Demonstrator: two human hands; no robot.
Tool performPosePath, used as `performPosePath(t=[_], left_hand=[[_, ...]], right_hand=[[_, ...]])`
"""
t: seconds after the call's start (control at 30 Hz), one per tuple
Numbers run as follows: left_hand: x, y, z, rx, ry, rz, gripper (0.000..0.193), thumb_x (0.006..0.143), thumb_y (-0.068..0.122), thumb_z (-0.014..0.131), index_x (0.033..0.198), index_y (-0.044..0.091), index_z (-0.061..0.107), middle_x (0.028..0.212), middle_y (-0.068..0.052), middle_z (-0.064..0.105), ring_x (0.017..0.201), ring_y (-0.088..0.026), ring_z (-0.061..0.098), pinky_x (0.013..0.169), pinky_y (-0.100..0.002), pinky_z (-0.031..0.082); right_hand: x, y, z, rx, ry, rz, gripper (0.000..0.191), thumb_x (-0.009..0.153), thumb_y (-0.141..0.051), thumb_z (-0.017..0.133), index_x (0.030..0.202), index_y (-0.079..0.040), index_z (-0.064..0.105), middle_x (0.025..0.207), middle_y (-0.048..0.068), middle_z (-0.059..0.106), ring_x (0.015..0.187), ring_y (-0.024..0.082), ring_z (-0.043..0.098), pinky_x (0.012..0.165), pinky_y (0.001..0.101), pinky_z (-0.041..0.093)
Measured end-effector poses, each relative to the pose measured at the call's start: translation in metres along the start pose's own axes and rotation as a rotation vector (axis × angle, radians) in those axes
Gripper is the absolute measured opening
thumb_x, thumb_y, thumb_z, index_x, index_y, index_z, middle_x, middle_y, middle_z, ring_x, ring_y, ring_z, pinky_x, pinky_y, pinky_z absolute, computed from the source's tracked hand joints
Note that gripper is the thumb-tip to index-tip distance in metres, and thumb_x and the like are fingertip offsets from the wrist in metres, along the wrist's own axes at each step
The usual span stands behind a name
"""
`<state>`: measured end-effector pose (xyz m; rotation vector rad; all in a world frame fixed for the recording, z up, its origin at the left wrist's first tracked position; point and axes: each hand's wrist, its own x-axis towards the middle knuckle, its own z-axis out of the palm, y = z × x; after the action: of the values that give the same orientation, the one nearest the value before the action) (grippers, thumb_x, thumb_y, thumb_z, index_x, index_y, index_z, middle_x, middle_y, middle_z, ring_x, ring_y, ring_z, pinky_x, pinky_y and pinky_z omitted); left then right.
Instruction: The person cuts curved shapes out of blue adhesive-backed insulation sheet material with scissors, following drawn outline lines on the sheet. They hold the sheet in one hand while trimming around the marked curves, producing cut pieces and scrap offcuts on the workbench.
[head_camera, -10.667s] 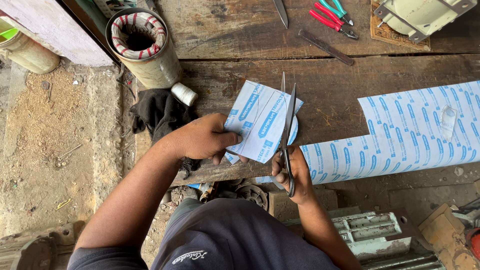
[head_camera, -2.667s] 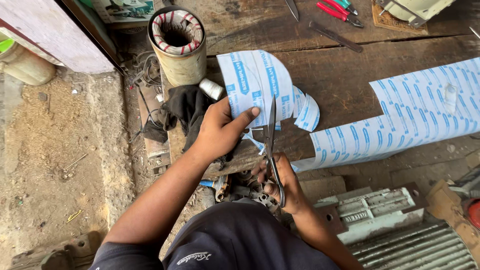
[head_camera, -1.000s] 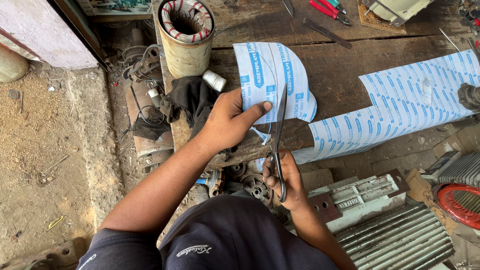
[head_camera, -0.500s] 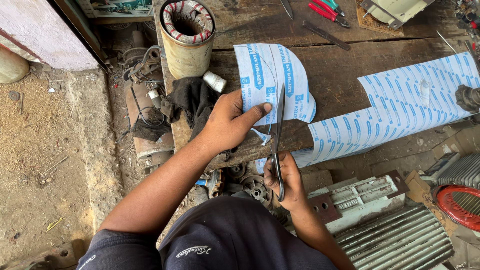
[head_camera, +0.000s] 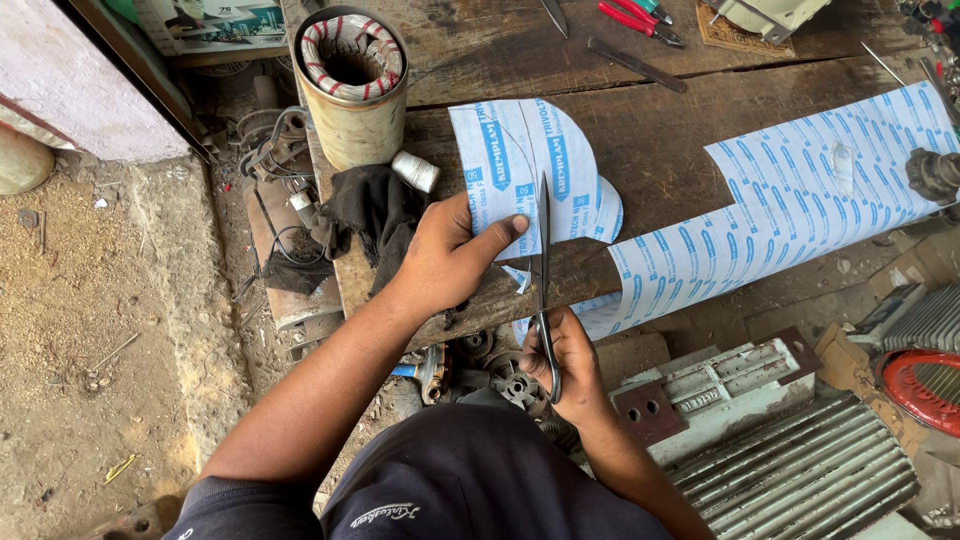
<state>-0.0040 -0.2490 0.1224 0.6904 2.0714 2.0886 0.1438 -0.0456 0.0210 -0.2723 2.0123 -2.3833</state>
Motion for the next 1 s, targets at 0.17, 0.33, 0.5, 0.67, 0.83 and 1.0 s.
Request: performPosePath(t=[0.17, 0.33, 0.5, 0.67, 0.83, 1.0], left_hand=[[0.004, -0.005, 0.004, 0.005, -0.01, -0.029, 0.02, 0.099, 0.023, 0.069, 0.102, 0.003, 0.074, 0.077, -0.003, 0.073, 0.071, -0.008, 0.067, 0.065, -0.029, 0.055], [0.008, -0.008, 0.011, -0.009, -0.004, 0.006, 0.021, 0.1, 0.023, 0.069, 0.104, 0.003, 0.073, 0.08, -0.003, 0.074, 0.074, -0.008, 0.069, 0.067, -0.028, 0.056], [0.011, -0.007, 0.016, -0.03, 0.009, -0.007, 0.02, 0.1, 0.021, 0.069, 0.103, 0.002, 0.073, 0.079, -0.004, 0.074, 0.073, -0.008, 0.069, 0.066, -0.028, 0.056], [0.016, -0.007, 0.021, -0.042, -0.001, -0.069, 0.021, 0.099, 0.023, 0.068, 0.102, 0.003, 0.072, 0.079, -0.006, 0.076, 0.072, -0.01, 0.074, 0.063, -0.028, 0.06], [0.021, -0.009, 0.026, -0.062, -0.007, -0.085, 0.024, 0.1, 0.025, 0.069, 0.105, 0.002, 0.072, 0.082, -0.007, 0.078, 0.074, -0.011, 0.076, 0.065, -0.027, 0.062], [0.026, -0.007, 0.03, -0.053, 0.003, -0.149, 0.025, 0.101, 0.026, 0.067, 0.111, 0.003, 0.069, 0.087, -0.007, 0.077, 0.079, -0.013, 0.076, 0.069, -0.029, 0.063]], right_hand=[[-0.001, 0.001, -0.007, -0.042, 0.037, 0.047, 0.041, 0.092, -0.015, 0.081, 0.112, -0.006, 0.047, 0.086, 0.0, 0.054, 0.068, 0.006, 0.048, 0.057, 0.0215, 0.039], [-0.001, 0.002, -0.013, -0.085, 0.048, 0.029, 0.041, 0.092, -0.016, 0.082, 0.112, -0.006, 0.048, 0.086, 0.001, 0.056, 0.067, 0.006, 0.051, 0.056, 0.0217, 0.042], [0.001, 0.002, -0.02, -0.065, 0.076, 0.075, 0.043, 0.089, -0.016, 0.083, 0.11, -0.005, 0.047, 0.087, 0.001, 0.056, 0.064, 0.004, 0.05, 0.052, 0.0209, 0.041], [0.004, 0.004, -0.029, -0.16, 0.08, 0.056, 0.043, 0.089, -0.016, 0.082, 0.112, -0.004, 0.048, 0.086, 0.002, 0.06, 0.061, 0.005, 0.055, 0.05, 0.0207, 0.044], [0.006, 0.004, -0.034, -0.167, 0.09, 0.075, 0.042, 0.088, -0.015, 0.082, 0.11, -0.004, 0.049, 0.085, 0.002, 0.06, 0.059, 0.006, 0.058, 0.049, 0.0217, 0.049], [0.009, 0.0, -0.04, -0.187, 0.09, 0.082, 0.04, 0.088, -0.014, 0.081, 0.11, -0.004, 0.049, 0.085, 0.002, 0.06, 0.063, 0.007, 0.06, 0.051, 0.0224, 0.052]])
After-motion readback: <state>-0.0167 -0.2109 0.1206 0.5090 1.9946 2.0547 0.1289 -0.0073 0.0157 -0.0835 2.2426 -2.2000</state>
